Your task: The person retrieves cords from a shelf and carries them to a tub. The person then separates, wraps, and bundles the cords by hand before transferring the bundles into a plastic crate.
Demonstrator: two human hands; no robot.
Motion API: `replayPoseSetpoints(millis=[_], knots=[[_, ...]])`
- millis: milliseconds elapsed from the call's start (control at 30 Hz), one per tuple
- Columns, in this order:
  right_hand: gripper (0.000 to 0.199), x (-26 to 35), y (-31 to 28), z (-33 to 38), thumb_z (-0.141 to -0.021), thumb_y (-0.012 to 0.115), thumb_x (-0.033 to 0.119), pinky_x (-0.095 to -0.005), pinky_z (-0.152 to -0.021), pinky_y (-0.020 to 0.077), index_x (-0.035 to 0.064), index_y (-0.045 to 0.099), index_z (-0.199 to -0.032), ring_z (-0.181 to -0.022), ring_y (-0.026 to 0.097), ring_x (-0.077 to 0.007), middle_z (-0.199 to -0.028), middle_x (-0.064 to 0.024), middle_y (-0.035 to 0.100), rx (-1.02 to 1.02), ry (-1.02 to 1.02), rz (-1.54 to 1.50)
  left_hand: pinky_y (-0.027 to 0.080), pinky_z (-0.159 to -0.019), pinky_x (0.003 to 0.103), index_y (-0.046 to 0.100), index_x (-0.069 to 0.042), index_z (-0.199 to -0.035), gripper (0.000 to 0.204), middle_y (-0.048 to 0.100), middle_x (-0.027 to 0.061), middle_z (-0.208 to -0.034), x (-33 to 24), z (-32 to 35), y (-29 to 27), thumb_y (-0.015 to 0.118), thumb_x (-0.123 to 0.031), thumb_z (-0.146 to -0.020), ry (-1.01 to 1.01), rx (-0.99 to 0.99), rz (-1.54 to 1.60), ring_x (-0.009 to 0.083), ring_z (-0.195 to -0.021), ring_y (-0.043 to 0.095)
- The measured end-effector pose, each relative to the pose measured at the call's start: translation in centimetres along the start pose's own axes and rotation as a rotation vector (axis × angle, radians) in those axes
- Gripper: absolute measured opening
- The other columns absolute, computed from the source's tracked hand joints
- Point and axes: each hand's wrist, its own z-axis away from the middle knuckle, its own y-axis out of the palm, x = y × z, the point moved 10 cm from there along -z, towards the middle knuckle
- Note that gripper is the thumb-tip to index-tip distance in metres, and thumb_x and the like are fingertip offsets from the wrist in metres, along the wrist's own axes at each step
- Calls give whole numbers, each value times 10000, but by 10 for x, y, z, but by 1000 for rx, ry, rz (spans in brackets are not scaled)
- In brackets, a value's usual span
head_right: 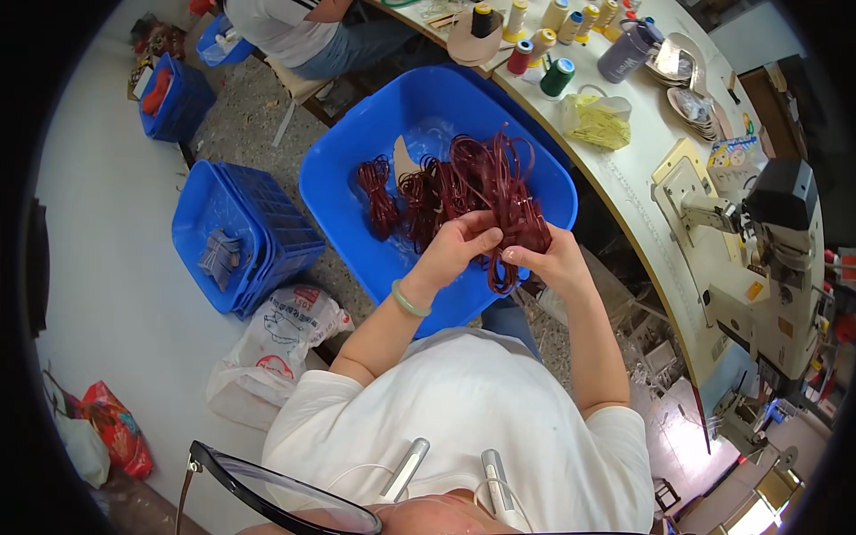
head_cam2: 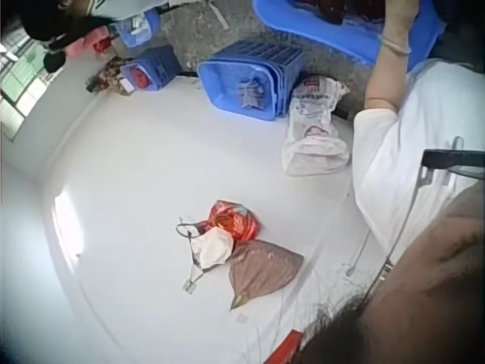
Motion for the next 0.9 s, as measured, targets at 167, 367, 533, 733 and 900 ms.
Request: replayPoseSetpoints(millis=[167,367,533,733,900], knots=[[344,30,4,20,-762,743,67,-244,-722,499,-18,618,-1071,-811,595,-86,-922,-44,662,58,-117,-35,464,-770,255,649,4,-961,270,633,45,-934,-47,21,2,680,-242,-853,283,-85,-804,111,-870,559],[313,43,10,13,-758,752,87,-253,-722,500,-31,639,-1025,-780,597,-89,-872,-49,668,142,-111,149,419,-514,219,628,-3,-969,158,564,10,-756,-107,79,-5,588,-142,-908,222,-267,-328,61,-563,498],[256,95,3,1,-829,698,225,-196,-563,399,-7,647,-926,-643,504,-45,-737,-12,607,150,-210,254,473,-573,222,547,-6,-1175,292,640,91,-850,-165,122,-9,486,-186,-953,358,-299,-178,125,-633,602],[310,177,61,32,-951,520,274,-187,-452,284,-14,623,-1010,-552,389,-42,-698,10,510,652,-395,-121,471,-928,363,420,43,-1311,474,587,178,-1194,-205,141,18,390,-21,-841,488,-117,58,283,-1130,565],[354,215,57,29,-970,484,293,-182,-421,239,-32,613,-1028,-507,336,-30,-652,26,439,651,-501,-114,520,-802,275,604,41,-1055,225,666,139,-996,-240,192,-12,574,-107,-889,775,-502,-257,224,-957,647]])
